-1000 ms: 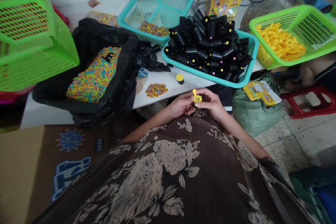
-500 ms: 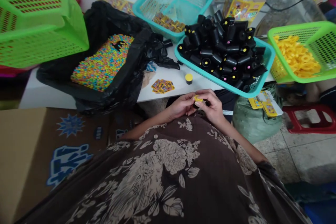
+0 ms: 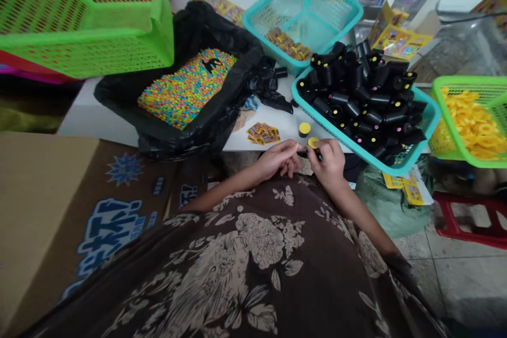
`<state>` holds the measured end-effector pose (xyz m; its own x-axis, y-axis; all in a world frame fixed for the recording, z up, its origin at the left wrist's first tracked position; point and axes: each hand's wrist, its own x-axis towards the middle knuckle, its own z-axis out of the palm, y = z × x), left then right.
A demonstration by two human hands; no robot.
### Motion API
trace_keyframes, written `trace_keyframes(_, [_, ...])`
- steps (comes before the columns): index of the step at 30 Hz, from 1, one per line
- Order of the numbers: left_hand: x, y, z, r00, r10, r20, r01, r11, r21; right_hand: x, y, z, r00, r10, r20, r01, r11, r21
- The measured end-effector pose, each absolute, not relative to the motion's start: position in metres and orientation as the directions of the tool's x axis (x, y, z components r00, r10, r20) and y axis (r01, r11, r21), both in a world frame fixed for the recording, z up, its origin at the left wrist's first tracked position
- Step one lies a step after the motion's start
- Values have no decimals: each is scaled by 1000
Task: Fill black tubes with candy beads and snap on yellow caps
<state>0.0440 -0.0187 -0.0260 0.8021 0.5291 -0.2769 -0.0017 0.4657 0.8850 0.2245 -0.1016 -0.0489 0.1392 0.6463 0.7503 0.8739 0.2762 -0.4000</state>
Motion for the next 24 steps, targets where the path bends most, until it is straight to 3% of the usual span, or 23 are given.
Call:
trace_keyframes(4, [37, -17, -17, 790, 566, -234, 51, 320, 946, 226, -85, -65, 149, 701, 697, 925, 151, -349])
trace_keyframes(7, [38, -12, -21, 727, 674, -131, 23, 167, 986, 223, -95, -58, 85, 688, 721, 951, 160, -265])
trace_keyframes(11, [45, -5, -31, 616, 787, 33, -7, -37, 999, 224, -128, -18, -37, 594, 804, 961, 242, -134])
trace_keyframes(14, [49, -6, -31, 561, 814, 152, -10, -177, 984, 253, -144, 26, 49, 574, 818, 986, 103, -131])
trace_keyframes(17, [50, -7, -25, 536, 811, 237, -15, -271, 962, 301, -136, 61, 211, 654, 727, 977, -169, -131])
trace_keyframes(19, [49, -6, -22, 521, 811, 268, -11, -307, 952, 325, -121, 76, 258, 735, 627, 961, -260, -91])
trace_keyframes(24, [37, 4, -19, 419, 853, 310, -6, -339, 941, 333, -91, 87, 165, 937, 309, 970, -210, 120])
